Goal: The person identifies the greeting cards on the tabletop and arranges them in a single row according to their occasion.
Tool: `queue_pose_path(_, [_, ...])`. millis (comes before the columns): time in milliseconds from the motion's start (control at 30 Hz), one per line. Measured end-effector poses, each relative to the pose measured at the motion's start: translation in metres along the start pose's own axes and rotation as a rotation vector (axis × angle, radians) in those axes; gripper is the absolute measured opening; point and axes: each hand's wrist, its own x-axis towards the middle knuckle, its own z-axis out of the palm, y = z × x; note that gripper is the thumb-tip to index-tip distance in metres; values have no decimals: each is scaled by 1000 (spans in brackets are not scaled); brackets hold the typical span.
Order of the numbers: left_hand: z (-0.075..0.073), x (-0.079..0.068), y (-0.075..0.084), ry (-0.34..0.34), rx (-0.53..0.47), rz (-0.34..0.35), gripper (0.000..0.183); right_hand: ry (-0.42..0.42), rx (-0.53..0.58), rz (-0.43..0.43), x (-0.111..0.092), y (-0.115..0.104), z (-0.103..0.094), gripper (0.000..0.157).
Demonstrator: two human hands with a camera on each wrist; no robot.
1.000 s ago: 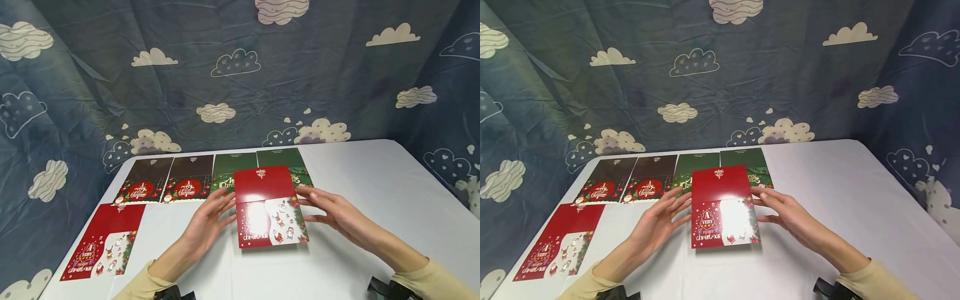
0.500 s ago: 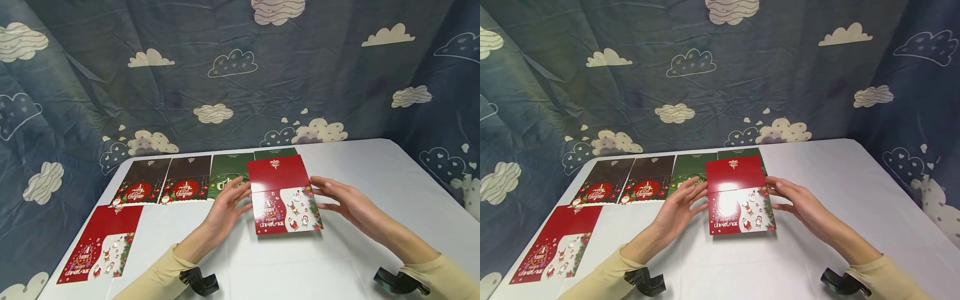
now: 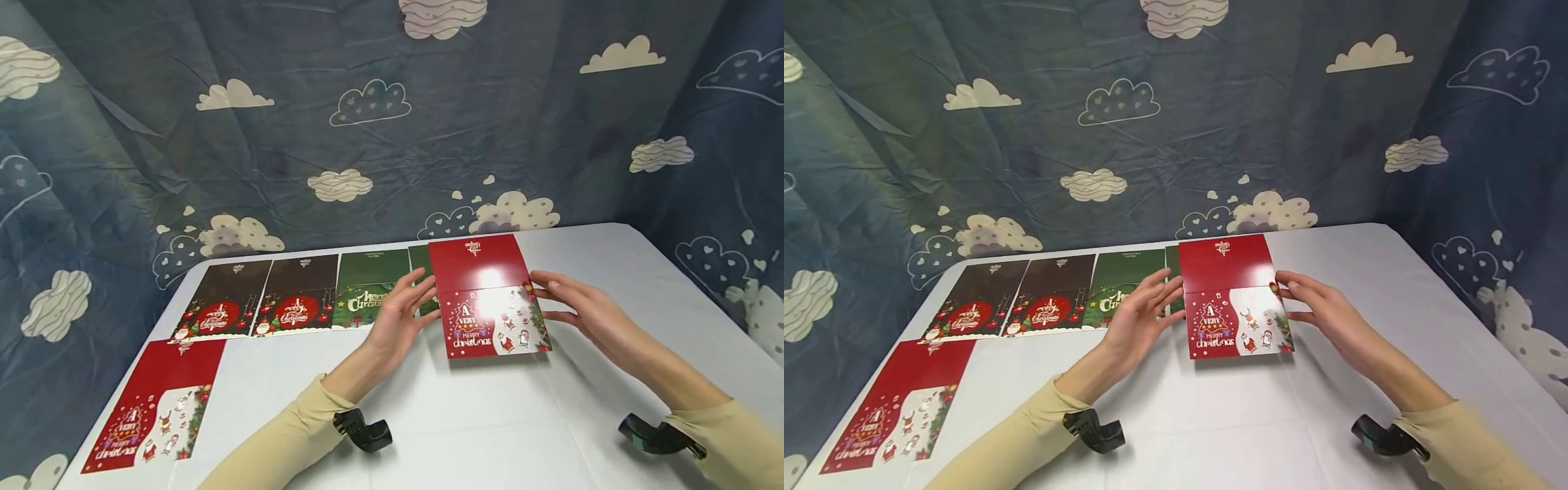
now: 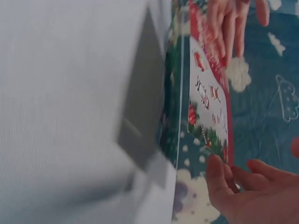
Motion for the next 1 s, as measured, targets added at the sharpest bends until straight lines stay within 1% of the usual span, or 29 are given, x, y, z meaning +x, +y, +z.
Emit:
queue_pose_path(133, [12,11,-10,18,4,19,56,20,-84,25,4,3,-11,60])
queue_pose_path(200, [17,16,-15,20,-1,31,58,26,-104,41,6,5,-17,61])
queue_pose_path(300, [22,24,-20,-4,-29,47,57,26,-120,58,9,7,-26,61])
queue_pose_path(433, [25,35,-24,-62,-55,55,54,14,-139,81,14,8,-38,64])
queue_pose_path(567, [27,46,-26,-78,-78,30,59,14,-155,119,20,7,-49,66])
queue_pose_path(700, [30,59,-26,-64,-133,2,67,20,-149,140,25,9,-59,67])
queue_pose_path(800, [30,67,-29,-56,-169,-4,69,20,-137,151,29,11,-64,69])
queue_pose_path(1000, [32,83,-35,-39,-189,-17,71,20,-110,188,40,16,-74,72])
